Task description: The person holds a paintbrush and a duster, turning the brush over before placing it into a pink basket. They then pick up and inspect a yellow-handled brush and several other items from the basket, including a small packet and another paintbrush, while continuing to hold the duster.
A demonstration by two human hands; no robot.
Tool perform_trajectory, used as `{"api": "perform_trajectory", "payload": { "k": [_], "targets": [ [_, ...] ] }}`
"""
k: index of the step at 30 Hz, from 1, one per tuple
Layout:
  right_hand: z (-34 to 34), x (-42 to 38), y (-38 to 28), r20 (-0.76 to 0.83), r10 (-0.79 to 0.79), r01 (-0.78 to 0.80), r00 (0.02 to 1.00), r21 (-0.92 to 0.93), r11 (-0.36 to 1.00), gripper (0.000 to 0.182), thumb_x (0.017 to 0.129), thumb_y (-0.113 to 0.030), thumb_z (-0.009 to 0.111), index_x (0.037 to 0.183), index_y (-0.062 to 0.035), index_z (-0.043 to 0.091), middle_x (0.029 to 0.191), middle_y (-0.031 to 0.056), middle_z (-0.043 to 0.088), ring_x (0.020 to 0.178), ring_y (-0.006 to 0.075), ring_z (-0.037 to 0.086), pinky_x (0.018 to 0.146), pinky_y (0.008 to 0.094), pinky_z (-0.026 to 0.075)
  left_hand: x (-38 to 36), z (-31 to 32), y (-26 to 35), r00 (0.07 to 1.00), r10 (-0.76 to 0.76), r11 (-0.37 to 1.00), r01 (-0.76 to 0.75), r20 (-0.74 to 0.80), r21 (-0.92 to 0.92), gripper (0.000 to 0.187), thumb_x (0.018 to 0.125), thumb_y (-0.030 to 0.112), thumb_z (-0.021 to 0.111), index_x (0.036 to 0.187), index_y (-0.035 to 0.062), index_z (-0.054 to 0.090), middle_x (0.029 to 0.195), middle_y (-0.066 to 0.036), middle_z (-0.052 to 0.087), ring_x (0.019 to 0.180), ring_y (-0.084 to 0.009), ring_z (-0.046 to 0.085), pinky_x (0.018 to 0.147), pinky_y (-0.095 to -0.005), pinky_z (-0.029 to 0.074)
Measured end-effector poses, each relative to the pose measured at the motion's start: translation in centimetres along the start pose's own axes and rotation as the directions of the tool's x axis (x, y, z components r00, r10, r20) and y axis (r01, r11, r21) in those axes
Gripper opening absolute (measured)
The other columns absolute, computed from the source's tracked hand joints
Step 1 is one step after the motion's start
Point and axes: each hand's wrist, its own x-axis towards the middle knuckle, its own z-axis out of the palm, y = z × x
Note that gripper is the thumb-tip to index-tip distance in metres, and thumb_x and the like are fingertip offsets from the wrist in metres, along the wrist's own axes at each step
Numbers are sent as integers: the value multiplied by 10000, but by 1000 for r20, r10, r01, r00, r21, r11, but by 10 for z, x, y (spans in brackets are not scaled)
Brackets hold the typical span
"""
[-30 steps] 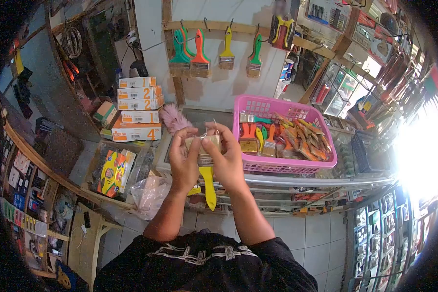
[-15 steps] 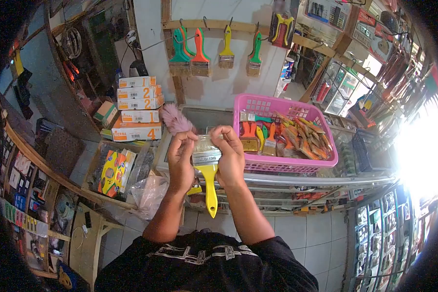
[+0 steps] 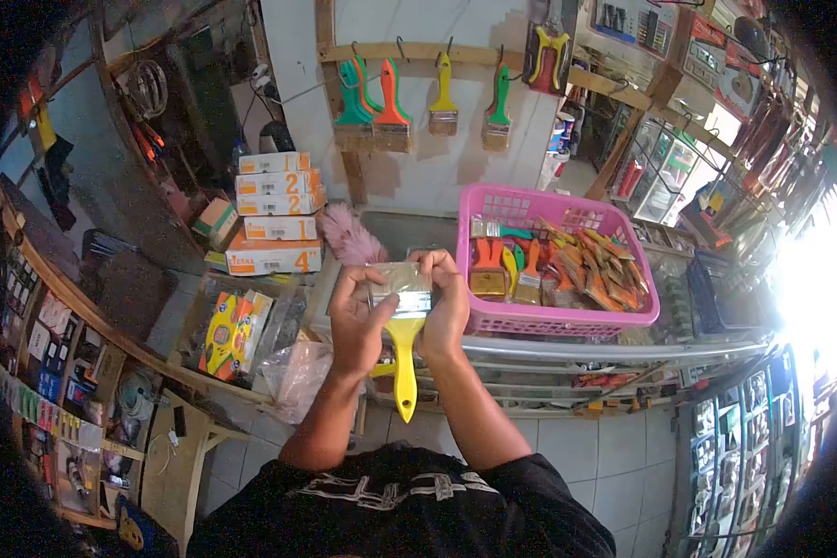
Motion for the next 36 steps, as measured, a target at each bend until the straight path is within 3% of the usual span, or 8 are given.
{"api": "perform_trajectory", "payload": {
  "k": [5, 16, 21, 24, 28, 32, 33, 36],
  "targets": [
    [1, 1, 7, 72, 19, -4, 997, -211, 978, 270, 914, 51, 667, 951, -105, 450, 1021, 37, 564, 950, 112, 550, 870, 276, 457, 2, -11, -7, 999, 39, 996, -37, -13, 86, 315, 918, -100, 673, 1063, 54, 440, 1023, -97, 658, 985, -112, 647, 837, -263, 529],
    [-23, -11, 25, 121, 238, -220, 964, -146, 964, 336, 1074, -34, 506, 1402, -21, 432, 1235, 173, 699, 1126, 192, 659, 958, 298, 526, -13, -45, -28, 982, -69, 994, 52, -173, -101, 363, 923, -66, 702, 1057, 90, 403, 1108, -105, 651, 1026, -139, 649, 900, -291, 540],
    [-29, -23, 35, 141, 517, -419, 844, -427, 801, 354, 1048, -141, 623, 1350, 20, 532, 957, 31, 655, 867, 103, 636, 760, 259, 540, -17, -65, -36, 927, 31, 999, -15, -374, 45, 369, 935, -54, 707, 1068, 89, 393, 1061, -69, 592, 980, -112, 600, 871, -278, 512],
    [-34, -26, 32, 363, 625, -198, 691, -737, 647, 442, 1004, -113, 693, 1386, 33, 524, 896, 13, 654, 806, 76, 628, 707, 241, 513, -18, -73, -36, 893, 20, 998, 11, -450, 65, 362, 943, -25, 713, 1078, 88, 396, 1071, -75, 586, 1007, -122, 586, 884, -299, 506],
    [-21, -33, 31, 219, 575, -344, 788, -619, 706, 518, 965, -33, 716, 1432, 79, 522, 865, 8, 696, 790, 42, 602, 704, 216, 484, -28, -87, -50, 898, 69, 965, 51, -434, 259, 350, 946, 13, 712, 1152, 70, 435, 1200, -120, 553, 1116, -170, 563, 935, -341, 502],
    [-33, -25, 38, 165, 496, -224, 852, -742, 632, 526, 972, -46, 698, 1448, 85, 516, 813, -6, 691, 719, 29, 584, 629, 214, 458, -43, -85, -47, 925, 146, 830, 79, -350, 553, 425, 902, -25, 687, 1252, 80, 470, 1388, -172, 462, 1324, -285, 481, 1005, -406, 499],
    [-35, -25, 42, 160, 464, -210, 871, -733, 647, 494, 975, -49, 689, 1428, 78, 539, 791, -8, 698, 698, 23, 585, 598, 219, 447, -45, -77, -36, 934, 175, 774, 65, -311, 630, 522, 837, -74, 665, 1301, 118, 524, 1513, -192, 386, 1435, -376, 369, 1102, -498, 428],
    [-23, -23, 35, 141, 487, -267, 862, -690, 673, 489, 978, -63, 682, 1424, 89, 550, 813, -5, 706, 711, 16, 583, 589, 211, 440, -42, -73, -16, 984, 154, 300, -130, 86, 945, 593, 809, -61, 684, 1353, 153, 585, 1582, -191, 341, 1443, -409, 345, 1174, -541, 316]
  ]
}}
